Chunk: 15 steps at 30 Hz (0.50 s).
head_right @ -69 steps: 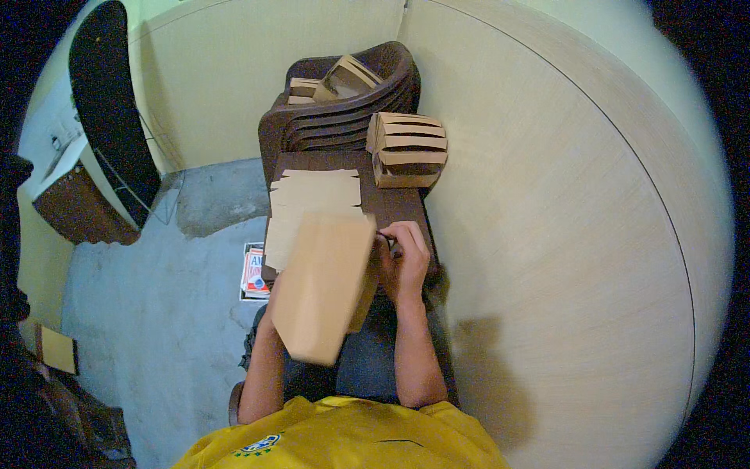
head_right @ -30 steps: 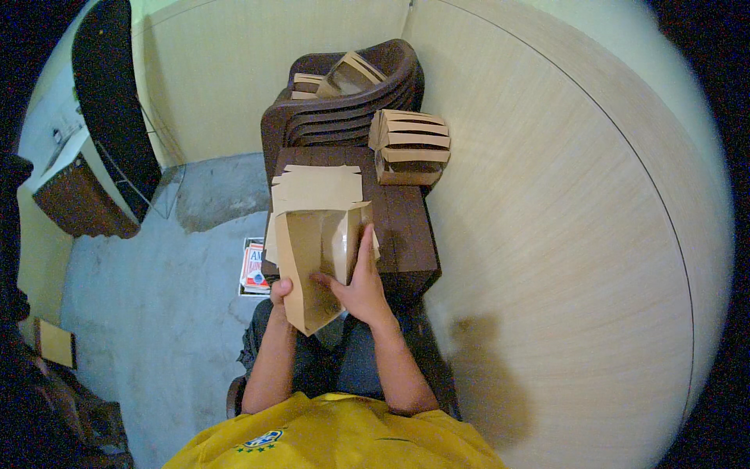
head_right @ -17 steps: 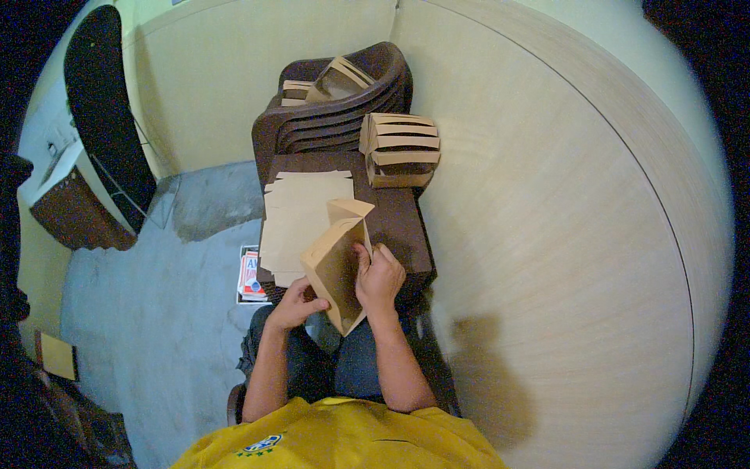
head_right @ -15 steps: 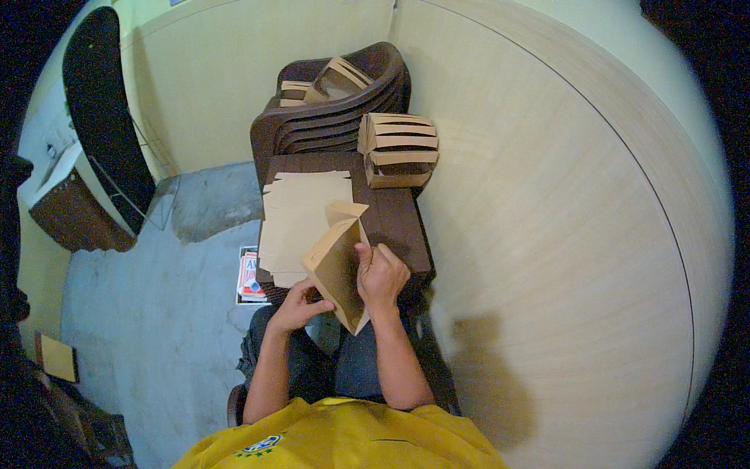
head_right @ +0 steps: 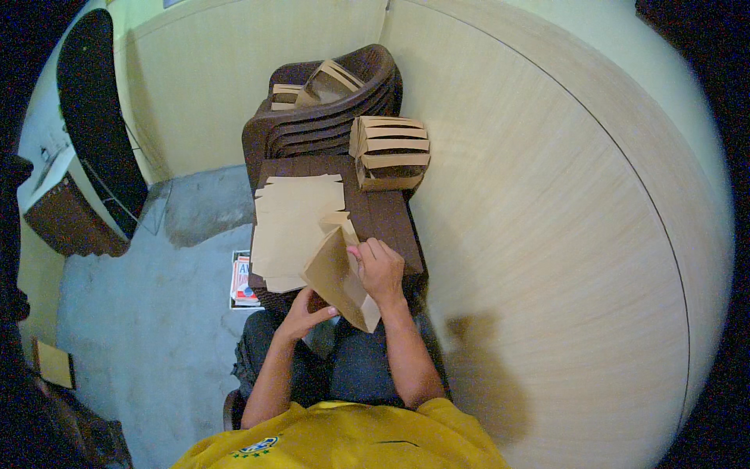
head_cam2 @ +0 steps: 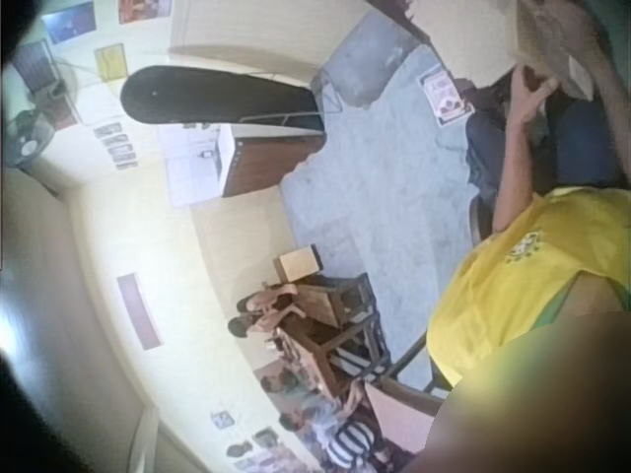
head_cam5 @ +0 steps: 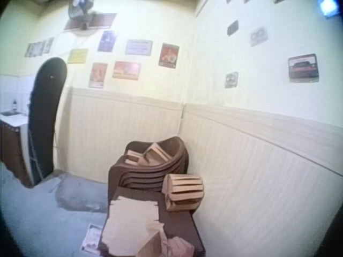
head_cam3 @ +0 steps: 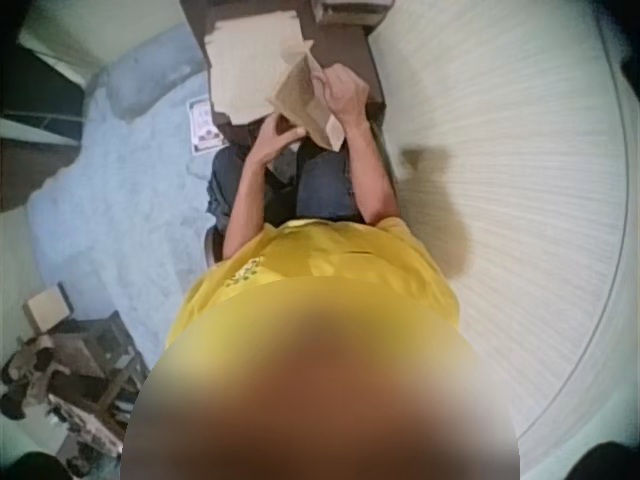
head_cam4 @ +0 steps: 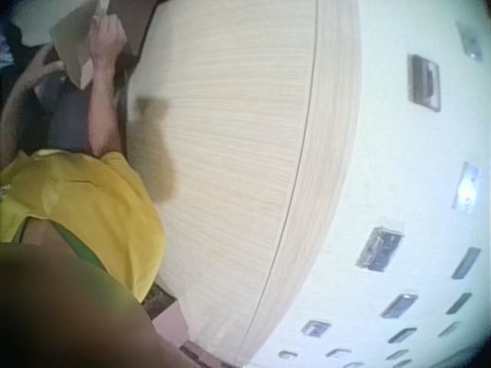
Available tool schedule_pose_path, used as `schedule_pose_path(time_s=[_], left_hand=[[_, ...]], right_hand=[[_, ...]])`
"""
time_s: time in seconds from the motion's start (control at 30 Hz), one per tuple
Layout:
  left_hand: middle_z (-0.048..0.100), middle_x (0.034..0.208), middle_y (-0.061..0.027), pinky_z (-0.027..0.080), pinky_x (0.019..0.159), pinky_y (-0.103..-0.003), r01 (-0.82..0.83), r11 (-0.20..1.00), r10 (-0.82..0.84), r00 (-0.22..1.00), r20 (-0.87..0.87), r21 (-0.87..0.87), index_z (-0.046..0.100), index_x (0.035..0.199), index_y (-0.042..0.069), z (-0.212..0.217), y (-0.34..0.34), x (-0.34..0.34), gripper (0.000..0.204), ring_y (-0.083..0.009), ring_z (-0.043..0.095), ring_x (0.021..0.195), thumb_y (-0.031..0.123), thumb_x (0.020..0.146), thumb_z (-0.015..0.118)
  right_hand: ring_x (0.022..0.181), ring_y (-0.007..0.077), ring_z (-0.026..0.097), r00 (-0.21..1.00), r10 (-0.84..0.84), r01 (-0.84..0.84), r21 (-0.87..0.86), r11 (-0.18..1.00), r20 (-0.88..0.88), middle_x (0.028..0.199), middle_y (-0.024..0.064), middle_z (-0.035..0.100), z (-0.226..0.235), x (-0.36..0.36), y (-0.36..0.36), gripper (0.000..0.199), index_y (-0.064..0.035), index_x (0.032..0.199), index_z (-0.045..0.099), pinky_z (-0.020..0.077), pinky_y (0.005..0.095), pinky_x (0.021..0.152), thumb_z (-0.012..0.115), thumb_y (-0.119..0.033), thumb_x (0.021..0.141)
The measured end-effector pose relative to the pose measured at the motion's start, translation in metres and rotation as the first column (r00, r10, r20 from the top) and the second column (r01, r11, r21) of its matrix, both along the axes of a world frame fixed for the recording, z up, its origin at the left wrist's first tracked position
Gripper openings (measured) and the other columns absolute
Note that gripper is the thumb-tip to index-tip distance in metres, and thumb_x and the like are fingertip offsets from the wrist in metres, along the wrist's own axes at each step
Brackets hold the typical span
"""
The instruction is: The person folds flat cardboard pieces into small boxes by hand, tucking flaps and securing them with small fasteners. Completed boxes are stacked on a nearby chair while additional flat pieces are taken from a pile on the table.
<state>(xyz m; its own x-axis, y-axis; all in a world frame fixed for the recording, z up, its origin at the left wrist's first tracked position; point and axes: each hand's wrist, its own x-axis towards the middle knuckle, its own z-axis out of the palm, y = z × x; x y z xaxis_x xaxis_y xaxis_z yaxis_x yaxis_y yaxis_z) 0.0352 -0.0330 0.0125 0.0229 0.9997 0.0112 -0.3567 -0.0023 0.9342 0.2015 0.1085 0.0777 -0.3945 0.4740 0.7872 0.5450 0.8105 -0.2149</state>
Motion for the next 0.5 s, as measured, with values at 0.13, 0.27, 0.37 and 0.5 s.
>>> schedule_pose_path(time_s=[0.13, 0.27, 0.37, 0.5], left_hand=[[0.059, 0.141, -0.0174, 0.061, 0.096, -0.04, -0.156, 0.987, 0.158, 0.986, 0.051, -0.045, 0.03, 0.165, 0.0, -0.01, 0.026, 0.023, 0.089, -0.0243, 0.068, 0.117, 0.009, 0.094, 0.084], [0.052, 0.149, -0.0197, 0.063, 0.09, -0.038, -0.353, 0.936, 0.347, 0.924, -0.16, -0.009, 0.019, 0.17, 0.002, -0.018, 0.062, 0.035, 0.098, -0.025, 0.068, 0.116, 0.01, 0.095, 0.083], [0.05, 0.15, -0.0206, 0.063, 0.091, -0.039, -0.408, 0.903, 0.429, 0.851, -0.304, 0.132, 0.02, 0.171, 0.004, -0.019, 0.084, 0.039, 0.099, -0.0255, 0.068, 0.116, 0.013, 0.094, 0.083], [0.049, 0.153, -0.0212, 0.061, 0.1, -0.045, -0.282, 0.913, 0.408, 0.671, -0.619, 0.295, 0.035, 0.168, 0.008, -0.017, 0.112, 0.048, 0.09, -0.034, 0.065, 0.123, 0.022, 0.093, 0.084]], right_hand=[[0.07, 0.0291, 0.063, 0.994, 0.012, -0.026, 0.133, 0.991, 0.105, 0.076, 0.0084, 0.056, -0.002, 0.011, 0.04, 0.028, -0.0097, 0.08, 0.059, 0.0501, 0.0427, 0.058, 0.079, -0.022, 0.094], [0.088, 0.0265, 0.066, 0.917, -0.025, -0.038, 0.15, 0.988, 0.398, 0.088, 0.0057, 0.062, 0.012, 0.035, 0.102, 0.023, -0.0119, 0.084, 0.064, 0.0539, 0.0429, 0.069, 0.074, -0.027, 0.098], [0.114, 0.0283, 0.063, 0.81, -0.1, -0.007, 0.18, 0.984, 0.578, 0.108, 0.0071, 0.068, 0.014, 0.05, 0.137, 0.014, -0.0135, 0.1, 0.075, 0.0534, 0.049, 0.086, 0.068, -0.025, 0.101], [0.128, 0.0303, 0.059, 0.708, -0.21, 0.19, 0.105, 0.976, 0.674, 0.126, 0.01, 0.066, -0.011, 0.055, 0.135, 0.035, -0.0192, 0.13, 0.075, 0.048, 0.0495, 0.101, 0.073, -0.034, 0.098]])
